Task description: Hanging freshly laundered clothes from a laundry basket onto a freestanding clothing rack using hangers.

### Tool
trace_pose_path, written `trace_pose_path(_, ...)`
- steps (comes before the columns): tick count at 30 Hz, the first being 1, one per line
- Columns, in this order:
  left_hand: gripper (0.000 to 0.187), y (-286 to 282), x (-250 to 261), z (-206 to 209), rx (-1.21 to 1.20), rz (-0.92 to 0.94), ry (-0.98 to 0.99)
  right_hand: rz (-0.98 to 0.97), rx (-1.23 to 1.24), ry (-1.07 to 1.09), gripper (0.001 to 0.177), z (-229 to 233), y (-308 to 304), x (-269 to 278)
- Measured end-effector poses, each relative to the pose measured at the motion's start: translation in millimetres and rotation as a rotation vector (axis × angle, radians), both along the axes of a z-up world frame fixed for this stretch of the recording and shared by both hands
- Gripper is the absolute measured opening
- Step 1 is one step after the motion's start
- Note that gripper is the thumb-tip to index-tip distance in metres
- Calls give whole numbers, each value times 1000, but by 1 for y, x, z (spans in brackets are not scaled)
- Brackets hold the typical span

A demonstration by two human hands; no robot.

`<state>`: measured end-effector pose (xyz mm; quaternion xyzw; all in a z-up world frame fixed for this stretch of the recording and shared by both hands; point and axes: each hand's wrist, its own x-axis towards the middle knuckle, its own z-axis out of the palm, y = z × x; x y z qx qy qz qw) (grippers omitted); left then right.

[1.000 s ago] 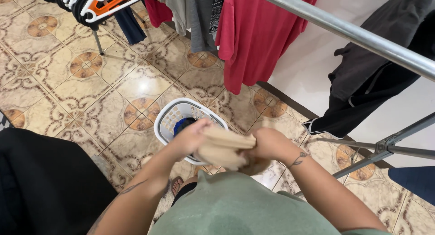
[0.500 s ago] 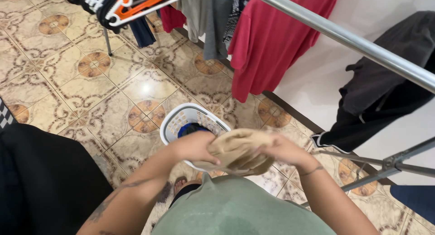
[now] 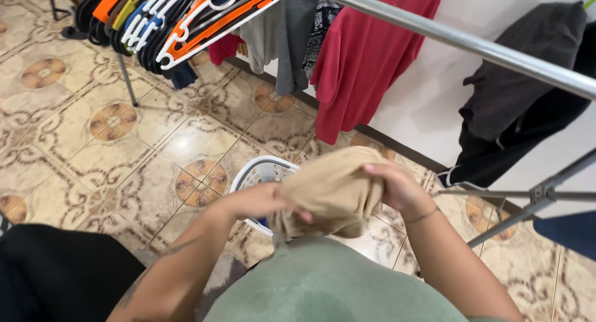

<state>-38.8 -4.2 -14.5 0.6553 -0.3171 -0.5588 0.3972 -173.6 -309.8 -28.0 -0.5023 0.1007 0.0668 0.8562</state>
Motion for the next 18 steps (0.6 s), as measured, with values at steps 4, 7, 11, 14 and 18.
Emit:
trace_pose_path(4,34,14,24,-3,-398,216,575,15,-123,179,55,-4,39,20)
trace_pose_path(7,28,22,36,-14,-593,164,889,-33,-374,122,44,-37,48,33)
trace_pose_path(11,32,24,35,26,-570,134,843,-414,-990,-138,22,-82,81,32)
trace_pose_path(14,39,27,31,56,-501,175,735,-159,-801,6,21,-46,140,35)
trace_pose_path(18,44,41,30,66,-419,86,662,-34,-596,-34,33,-41,184,55)
